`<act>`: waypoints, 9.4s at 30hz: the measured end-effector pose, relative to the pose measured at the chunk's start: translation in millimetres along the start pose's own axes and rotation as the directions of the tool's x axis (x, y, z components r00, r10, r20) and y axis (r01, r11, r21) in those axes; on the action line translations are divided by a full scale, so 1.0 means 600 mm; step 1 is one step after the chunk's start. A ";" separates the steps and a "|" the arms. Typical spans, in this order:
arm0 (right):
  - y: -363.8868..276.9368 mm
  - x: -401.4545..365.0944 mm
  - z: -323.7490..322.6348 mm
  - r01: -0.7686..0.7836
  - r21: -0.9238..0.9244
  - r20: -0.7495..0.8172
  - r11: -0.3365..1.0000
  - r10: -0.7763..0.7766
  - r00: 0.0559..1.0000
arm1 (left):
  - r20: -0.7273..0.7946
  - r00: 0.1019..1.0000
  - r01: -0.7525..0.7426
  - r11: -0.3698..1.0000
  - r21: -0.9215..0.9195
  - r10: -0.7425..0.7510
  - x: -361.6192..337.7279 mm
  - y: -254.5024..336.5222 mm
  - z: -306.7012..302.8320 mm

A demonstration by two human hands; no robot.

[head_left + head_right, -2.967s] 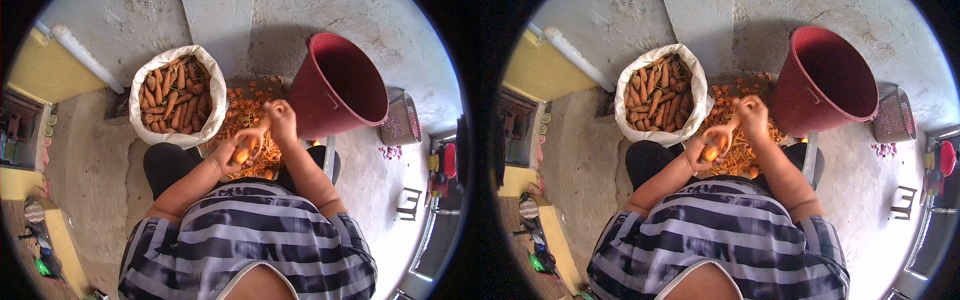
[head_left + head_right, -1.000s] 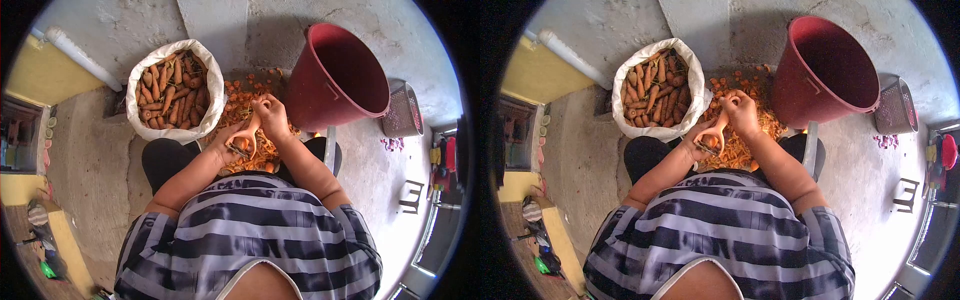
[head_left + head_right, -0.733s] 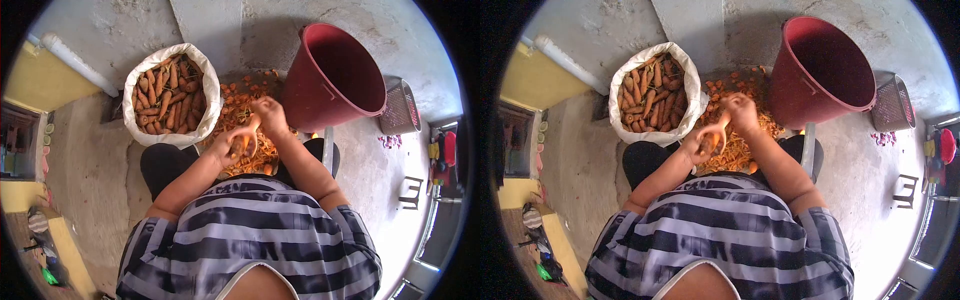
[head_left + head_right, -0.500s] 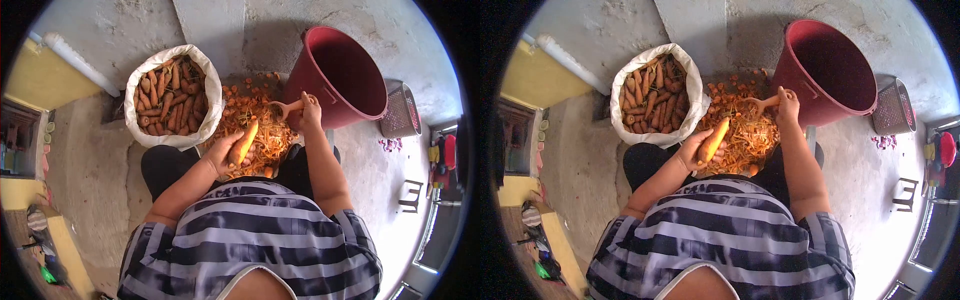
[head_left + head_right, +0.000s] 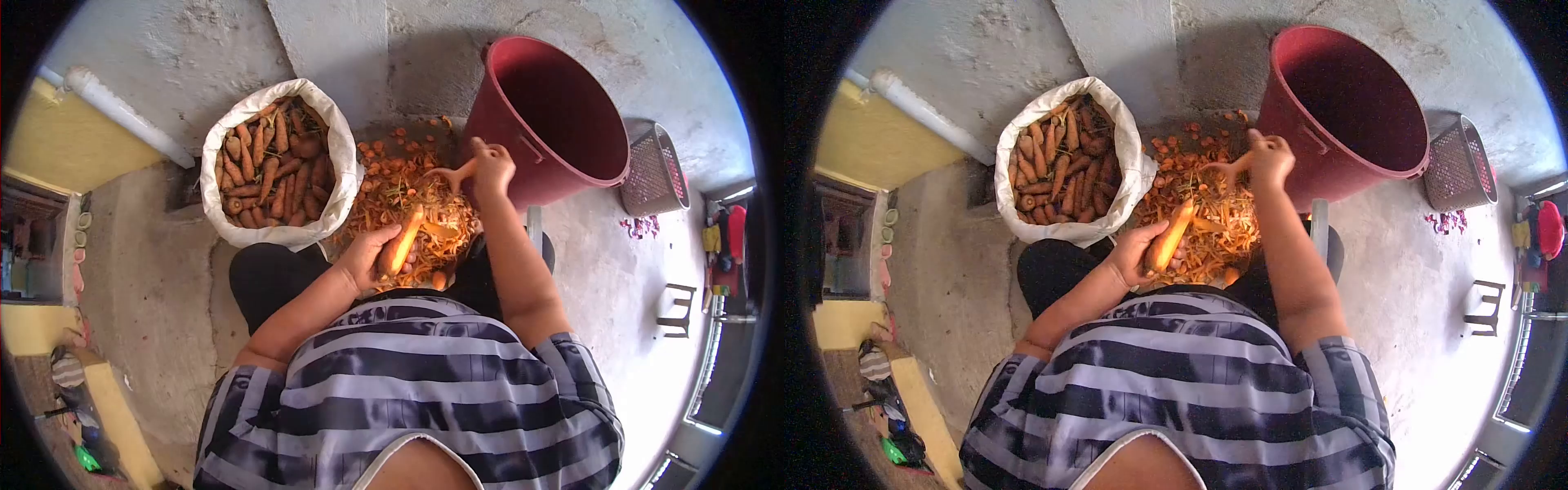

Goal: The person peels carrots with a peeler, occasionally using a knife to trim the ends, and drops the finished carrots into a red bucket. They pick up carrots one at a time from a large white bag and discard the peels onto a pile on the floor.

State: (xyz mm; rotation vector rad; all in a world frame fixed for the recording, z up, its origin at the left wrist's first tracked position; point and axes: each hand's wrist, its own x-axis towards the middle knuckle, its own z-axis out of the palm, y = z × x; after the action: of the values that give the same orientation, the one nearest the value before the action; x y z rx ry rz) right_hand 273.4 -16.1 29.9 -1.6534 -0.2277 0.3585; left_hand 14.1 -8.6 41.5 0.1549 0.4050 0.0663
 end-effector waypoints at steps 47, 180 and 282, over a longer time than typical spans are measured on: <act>-0.004 -0.022 -0.012 0.015 -0.028 0.069 0.999 -0.013 0.998 | 0.026 0.996 0.080 0.997 0.009 -0.080 0.053 -0.005 -0.008; 0.030 -0.133 -0.084 0.173 -0.543 0.615 0.822 0.248 0.749 | 0.478 0.670 0.088 -0.700 0.709 0.568 0.097 -0.008 0.033; -0.058 -0.159 -0.271 0.155 -0.981 0.157 0.113 0.006 0.988 | -0.305 0.232 0.868 -0.055 0.494 0.923 0.141 0.324 -0.311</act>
State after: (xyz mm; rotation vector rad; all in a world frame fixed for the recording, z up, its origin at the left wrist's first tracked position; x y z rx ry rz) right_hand 245.6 -196.7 87.8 -3.0190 -0.8028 0.1948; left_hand 11.0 216.6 -128.7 2.1117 2.0066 -0.1273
